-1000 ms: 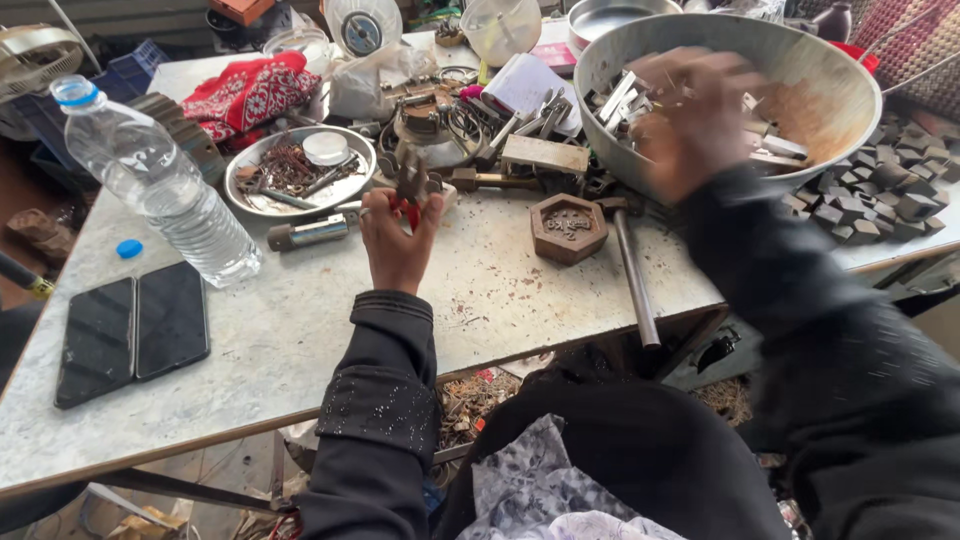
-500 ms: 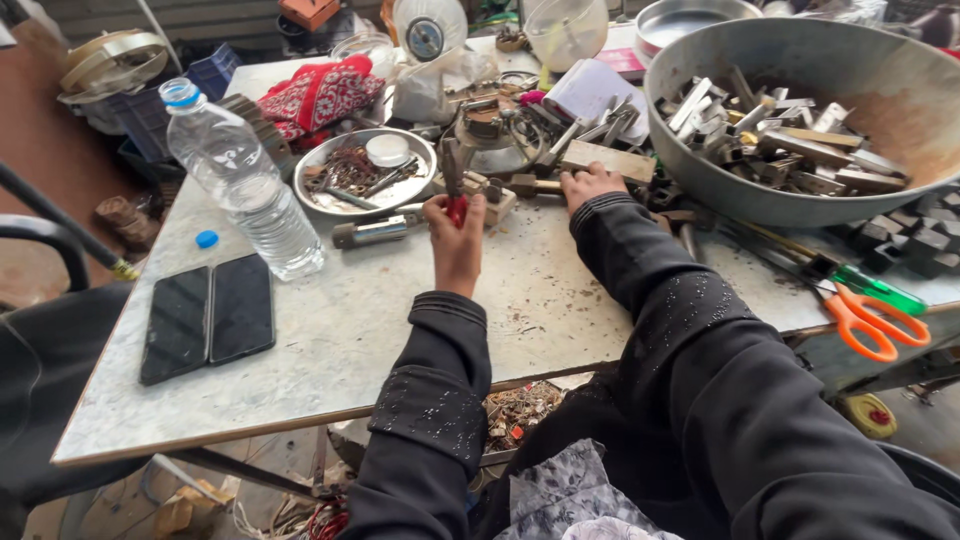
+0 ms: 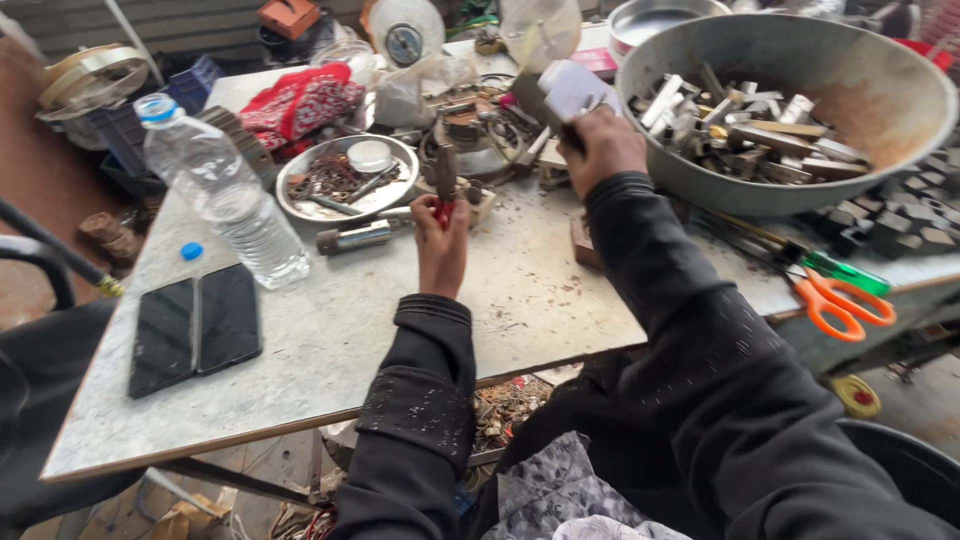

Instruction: The person uses pliers and a hammer to disassemble and modify metal lock cylinders at a cluttered workbench. They repeatedly strike the cylinders to separate components, then use pliers to remove pins and internal parts, placing them into a small container.

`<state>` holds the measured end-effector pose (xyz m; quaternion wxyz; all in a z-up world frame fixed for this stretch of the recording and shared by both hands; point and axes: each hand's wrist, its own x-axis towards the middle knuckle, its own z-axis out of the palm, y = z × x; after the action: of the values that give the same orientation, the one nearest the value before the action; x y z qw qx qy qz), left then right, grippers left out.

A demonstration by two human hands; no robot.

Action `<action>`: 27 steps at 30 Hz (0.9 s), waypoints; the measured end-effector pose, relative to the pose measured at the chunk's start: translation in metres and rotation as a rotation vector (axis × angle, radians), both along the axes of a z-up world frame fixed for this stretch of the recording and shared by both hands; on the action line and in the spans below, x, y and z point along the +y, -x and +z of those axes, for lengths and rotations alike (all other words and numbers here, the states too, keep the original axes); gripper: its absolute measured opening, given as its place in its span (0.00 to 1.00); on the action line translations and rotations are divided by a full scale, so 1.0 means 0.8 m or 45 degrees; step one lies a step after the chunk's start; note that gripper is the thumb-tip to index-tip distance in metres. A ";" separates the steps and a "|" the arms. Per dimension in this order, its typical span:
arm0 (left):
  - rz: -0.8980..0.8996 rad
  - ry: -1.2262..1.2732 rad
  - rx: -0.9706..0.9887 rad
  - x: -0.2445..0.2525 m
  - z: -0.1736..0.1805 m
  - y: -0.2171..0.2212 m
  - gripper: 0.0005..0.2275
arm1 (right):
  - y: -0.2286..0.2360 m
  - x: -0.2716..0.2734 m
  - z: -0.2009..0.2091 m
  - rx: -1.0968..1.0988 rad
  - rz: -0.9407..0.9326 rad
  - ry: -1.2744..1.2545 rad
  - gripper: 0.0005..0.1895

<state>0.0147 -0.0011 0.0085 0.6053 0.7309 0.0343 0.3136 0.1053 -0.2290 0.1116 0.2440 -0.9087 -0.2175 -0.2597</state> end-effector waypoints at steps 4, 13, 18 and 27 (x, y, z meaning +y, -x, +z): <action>-0.058 -0.126 -0.198 0.001 -0.004 0.001 0.15 | 0.075 -0.060 0.013 0.309 0.635 -1.129 0.13; -0.040 -0.505 -0.049 -0.010 0.007 0.018 0.12 | 0.136 -0.068 -0.117 0.770 0.795 -1.933 0.13; -0.039 -0.885 -0.178 -0.023 0.021 0.027 0.11 | 0.106 -0.097 -0.139 0.586 0.790 -1.992 0.12; -0.110 -1.077 -0.271 -0.033 0.030 0.036 0.10 | 0.125 -0.098 -0.143 0.486 0.941 -1.982 0.12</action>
<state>-0.0142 -0.0278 0.0326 0.2653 0.8788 -0.1904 0.3479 0.0055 -0.3075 -0.0030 0.8943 -0.3840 -0.2142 -0.0826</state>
